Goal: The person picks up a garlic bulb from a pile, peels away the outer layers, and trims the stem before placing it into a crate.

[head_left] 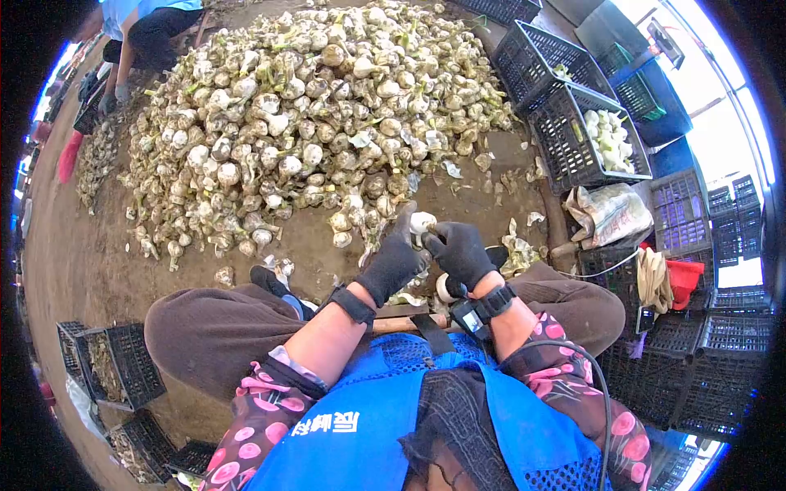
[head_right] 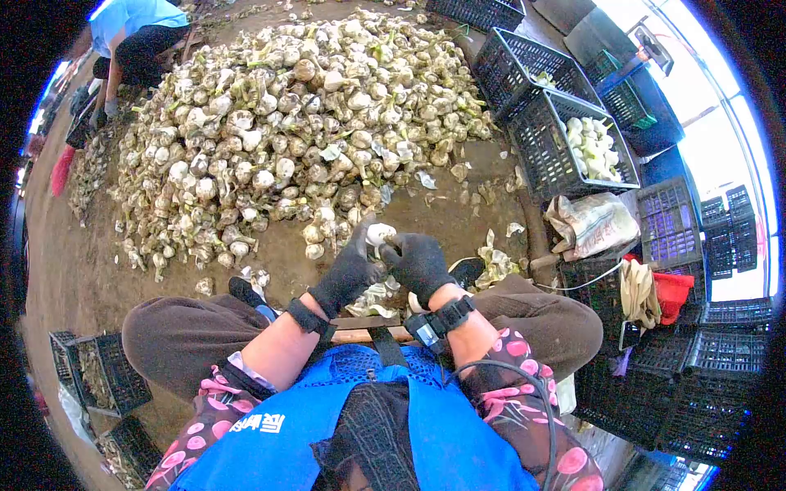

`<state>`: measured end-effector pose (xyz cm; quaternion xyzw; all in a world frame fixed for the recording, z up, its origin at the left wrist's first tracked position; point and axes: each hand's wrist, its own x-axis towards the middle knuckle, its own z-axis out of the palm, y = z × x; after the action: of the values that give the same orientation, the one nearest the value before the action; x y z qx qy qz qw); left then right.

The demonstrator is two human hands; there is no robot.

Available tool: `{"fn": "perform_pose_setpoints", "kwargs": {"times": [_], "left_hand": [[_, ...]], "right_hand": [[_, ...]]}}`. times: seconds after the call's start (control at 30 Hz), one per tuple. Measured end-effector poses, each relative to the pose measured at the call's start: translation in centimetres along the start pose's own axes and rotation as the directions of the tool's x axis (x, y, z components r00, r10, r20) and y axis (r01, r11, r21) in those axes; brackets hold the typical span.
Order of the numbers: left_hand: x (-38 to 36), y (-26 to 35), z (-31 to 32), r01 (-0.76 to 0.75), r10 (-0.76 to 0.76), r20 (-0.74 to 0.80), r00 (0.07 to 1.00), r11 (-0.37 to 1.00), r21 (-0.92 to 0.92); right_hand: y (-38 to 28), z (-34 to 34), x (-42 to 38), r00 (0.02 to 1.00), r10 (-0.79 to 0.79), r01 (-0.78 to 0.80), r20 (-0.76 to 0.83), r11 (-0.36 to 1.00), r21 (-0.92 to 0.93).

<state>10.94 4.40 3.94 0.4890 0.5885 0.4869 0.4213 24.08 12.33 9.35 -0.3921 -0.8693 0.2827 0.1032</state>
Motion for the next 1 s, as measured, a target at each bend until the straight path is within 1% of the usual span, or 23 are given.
{"fn": "perform_pose_setpoints", "kwargs": {"times": [0.03, 0.1, 0.13, 0.2, 0.23, 0.27, 0.3, 0.37, 0.4, 0.47, 0.5, 0.57, 0.6, 0.67, 0.7, 0.73, 0.8, 0.83, 0.87, 0.9, 0.93, 0.97, 1.0], "left_hand": [[0.0, 0.4, -0.1, -0.012, 0.011, -0.019, 1.0, 0.999, -0.03], [0.2, 0.7, -0.4, -0.025, 0.022, -0.039, 0.999, 0.998, -0.061], [0.3, 0.7, -0.5, 0.003, -0.004, -0.024, 1.0, 1.0, -0.031], [0.3, 0.8, -0.8, 0.031, -0.031, -0.008, 0.999, 1.0, 0.0], [0.2, 1.4, -1.1, 0.08, -0.079, 0.011, 0.997, 0.995, -0.065], [0.1, 2.1, -1.3, 0.13, -0.126, 0.033, 0.991, 0.983, -0.13], [0.0, 2.6, -1.5, 0.131, -0.128, 0.035, 0.991, 0.983, -0.13], [0.1, 3.3, -1.8, 0.322, -0.274, 0.169, 0.947, 0.812, -0.486], [0.0, 3.3, -1.7, 0.324, -0.273, 0.173, 0.946, 0.813, -0.484], [0.0, 2.9, -1.7, 0.375, -0.283, 0.247, 0.927, 0.65, -0.661], [0.0, 2.7, -1.7, 0.377, -0.281, 0.252, 0.926, 0.65, -0.66], [0.1, 2.7, -1.9, 0.317, -0.122, 0.31, 0.943, 0.619, -0.719], [0.0, 2.7, -1.9, 0.32, -0.122, 0.315, 0.941, 0.621, -0.716], [-0.3, 3.5, -2.0, 0.356, -0.063, 0.393, 0.917, 0.568, -0.742], [-0.3, 3.7, -1.9, 0.358, -0.061, 0.396, 0.916, 0.569, -0.741], [-0.3, 3.8, -1.9, 0.365, -0.059, 0.4, 0.915, 0.544, -0.755], [-0.3, 4.0, -2.1, 0.377, -0.058, 0.403, 0.913, 0.494, -0.783], [-0.4, 3.9, -2.3, 0.358, -0.055, 0.379, 0.924, 0.475, -0.804], [-0.2, 3.5, -2.5, 0.353, -0.056, 0.373, 0.926, 0.476, -0.805], [0.1, 3.2, -2.5, 0.364, -0.118, 0.355, 0.927, 0.504, -0.783], [0.3, 2.7, -2.4, 0.376, -0.18, 0.333, 0.926, 0.528, -0.762], [0.3, 2.4, -2.1, 0.354, -0.2, 0.292, 0.935, 0.531, -0.77], [0.3, 2.3, -1.9, 0.352, -0.202, 0.289, 0.936, 0.527, -0.774]], "right_hand": [[0.2, 0.3, 0.0, 1.0, 0.001, -0.001, 0.001, 1.0, 0.001], [0.4, 0.7, 0.1, 0.996, -0.003, 0.003, -0.09, 1.0, 0.006], [0.2, 0.6, 0.1, 0.996, -0.005, 0.005, -0.09, 1.0, 0.006], [-0.3, 0.4, 0.0, 0.978, -0.002, -0.01, -0.211, 0.998, -0.055], [-0.1, 0.5, 0.0, 0.978, -0.001, -0.011, -0.21, 0.998, -0.055], [0.4, 0.6, 0.1, 0.963, 0.022, -0.032, -0.268, 0.999, -0.033], [0.9, 0.8, 0.1, 0.944, 0.046, -0.052, -0.326, 0.999, -0.011], [2.1, 0.8, 0.4, 0.943, 0.074, -0.084, -0.324, 0.996, -0.016], [2.6, 0.8, 0.6, 0.941, 0.1, -0.114, -0.324, 0.993, -0.022], [3.2, 1.2, 0.8, 0.935, 0.092, -0.11, -0.342, 0.993, -0.032], [4.0, 1.8, 1.0, 0.943, 0.11, -0.134, -0.315, 0.99, -0.054], [5.0, 2.3, 1.2, 0.963, 0.127, -0.152, -0.238, 0.984, -0.091], [5.3, 2.8, 1.3, 0.962, 0.13, -0.155, -0.241, 0.984, -0.088], [6.6, 4.5, 1.6, 0.982, 0.034, -0.066, -0.187, 0.984, -0.165], [7.4, 5.7, 1.4, 0.969, 0.097, -0.106, -0.226, 0.994, -0.031], [8.5, 6.7, 1.7, 0.969, 0.097, -0.107, -0.229, 0.994, -0.031], [10.7, 8.5, 2.1, 0.947, 0.13, -0.039, -0.293, 0.954, 0.298], [12.1, 8.7, 1.6, 0.953, 0.127, -0.108, -0.275, 0.991, 0.084], [12.0, 7.5, 1.6, 0.954, 0.122, -0.102, -0.273, 0.991, 0.085], [12.0, 6.1, 1.7, 0.954, 0.271, -0.261, -0.132, 0.961, 0.086], [10.9, 4.2, 1.9, 0.911, 0.413, -0.413, 0.011, 0.909, 0.059], [8.2, 1.3, 2.2, 0.916, 0.388, -0.388, 0.106, 0.921, -0.017], [7.5, 1.3, 2.0, 0.916, 0.387, -0.387, 0.111, 0.922, -0.022]]}}
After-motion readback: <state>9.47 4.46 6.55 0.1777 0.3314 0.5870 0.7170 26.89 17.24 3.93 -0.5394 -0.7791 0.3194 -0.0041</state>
